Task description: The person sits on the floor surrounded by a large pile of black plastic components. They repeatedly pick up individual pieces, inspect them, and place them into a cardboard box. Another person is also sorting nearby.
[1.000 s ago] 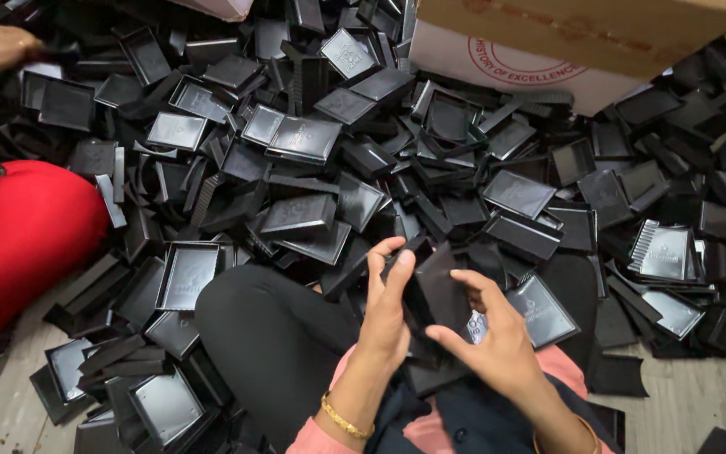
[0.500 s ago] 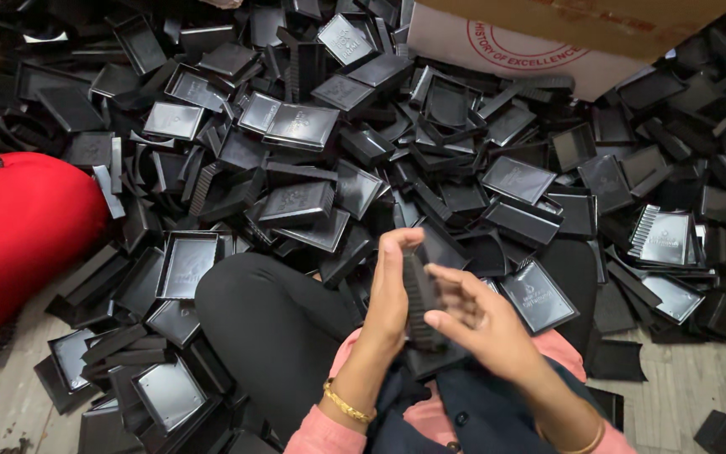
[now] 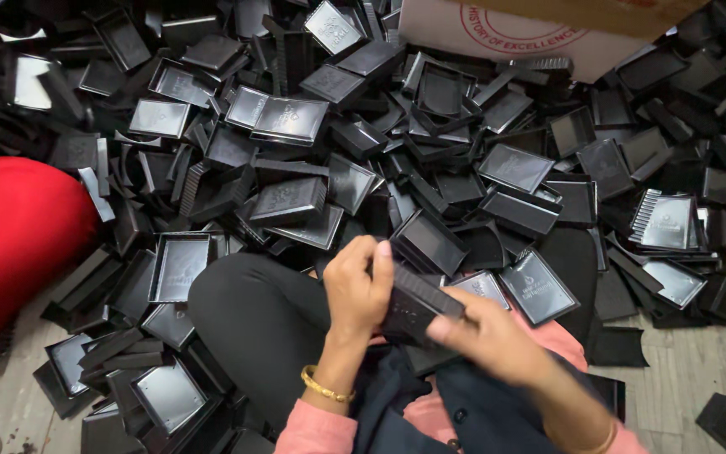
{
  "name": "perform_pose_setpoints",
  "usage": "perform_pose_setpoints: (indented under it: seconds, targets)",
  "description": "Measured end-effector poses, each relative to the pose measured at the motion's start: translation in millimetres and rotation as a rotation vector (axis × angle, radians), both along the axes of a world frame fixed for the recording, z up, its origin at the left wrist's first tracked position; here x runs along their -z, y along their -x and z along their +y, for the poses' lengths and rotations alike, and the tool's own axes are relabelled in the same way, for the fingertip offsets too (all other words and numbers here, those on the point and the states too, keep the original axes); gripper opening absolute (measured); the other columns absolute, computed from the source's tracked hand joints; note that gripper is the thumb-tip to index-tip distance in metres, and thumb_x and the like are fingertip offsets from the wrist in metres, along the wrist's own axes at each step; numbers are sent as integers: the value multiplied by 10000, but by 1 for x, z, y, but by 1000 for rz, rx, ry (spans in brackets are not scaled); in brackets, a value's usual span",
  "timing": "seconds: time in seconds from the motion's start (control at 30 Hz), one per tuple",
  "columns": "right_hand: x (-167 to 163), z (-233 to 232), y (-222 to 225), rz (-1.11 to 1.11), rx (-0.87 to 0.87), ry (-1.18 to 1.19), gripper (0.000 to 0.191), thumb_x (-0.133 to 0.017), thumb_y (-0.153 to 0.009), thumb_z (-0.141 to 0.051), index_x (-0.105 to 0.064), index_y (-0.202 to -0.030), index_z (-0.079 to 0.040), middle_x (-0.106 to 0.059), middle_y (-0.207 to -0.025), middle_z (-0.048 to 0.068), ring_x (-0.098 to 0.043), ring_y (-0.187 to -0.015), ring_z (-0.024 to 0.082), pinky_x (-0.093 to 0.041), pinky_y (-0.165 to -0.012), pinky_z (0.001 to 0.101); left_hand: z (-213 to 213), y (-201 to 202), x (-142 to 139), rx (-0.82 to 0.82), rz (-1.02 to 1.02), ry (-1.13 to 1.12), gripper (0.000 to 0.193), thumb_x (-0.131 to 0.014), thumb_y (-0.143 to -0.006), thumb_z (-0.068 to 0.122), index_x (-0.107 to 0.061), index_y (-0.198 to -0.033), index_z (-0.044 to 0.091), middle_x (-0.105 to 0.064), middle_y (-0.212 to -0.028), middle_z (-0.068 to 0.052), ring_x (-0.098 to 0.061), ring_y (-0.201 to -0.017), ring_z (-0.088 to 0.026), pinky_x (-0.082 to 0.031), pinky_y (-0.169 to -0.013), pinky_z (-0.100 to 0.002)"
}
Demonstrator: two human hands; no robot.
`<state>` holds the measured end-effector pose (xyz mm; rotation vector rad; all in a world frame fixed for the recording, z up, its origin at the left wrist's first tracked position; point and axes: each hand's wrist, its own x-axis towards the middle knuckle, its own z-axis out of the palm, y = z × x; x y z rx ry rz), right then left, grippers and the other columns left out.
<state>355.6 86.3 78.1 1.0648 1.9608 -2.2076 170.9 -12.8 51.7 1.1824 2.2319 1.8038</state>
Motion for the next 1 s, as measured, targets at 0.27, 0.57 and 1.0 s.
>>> perform_pose_setpoints:
  seconds: [0.27,0.57,1.0]
  targets:
    - [-27,13,40,-45,-265,-613,372,-815,-785,-334,-715,-1043,-86,-672,-609,37,-619,-533,98,-503,-487,304,-27,14,12,-11,-73,49,258,-581,-1042,245,-607,-927,16,-600,-863,-150,-613,-792,-320,-490,-734,-390]
    - [-65,96,101,927,233,-275,166,-627,-1104,-171,-684,-1001,-53,-735,-1015,201,-729,-951,307,-620,-900,426,-27,121,-7,-61,484,462,515,-783,-755,162,-702,-1257,79,-642,-1268,-182,-602,-1138,-372,-464,-965,-444]
    - [60,-23,167,278,-437,-1332,510,-820,-746,-403,-581,-1045,-66,-586,-1258,203,-491,-1237,383,-305,-1096,543,-126,95,-20,153,-1035,-840,738,-590,-928,491,-441,-1480,23,-588,-1453,-168,-627,-1306,-315,-525,-1092,-521]
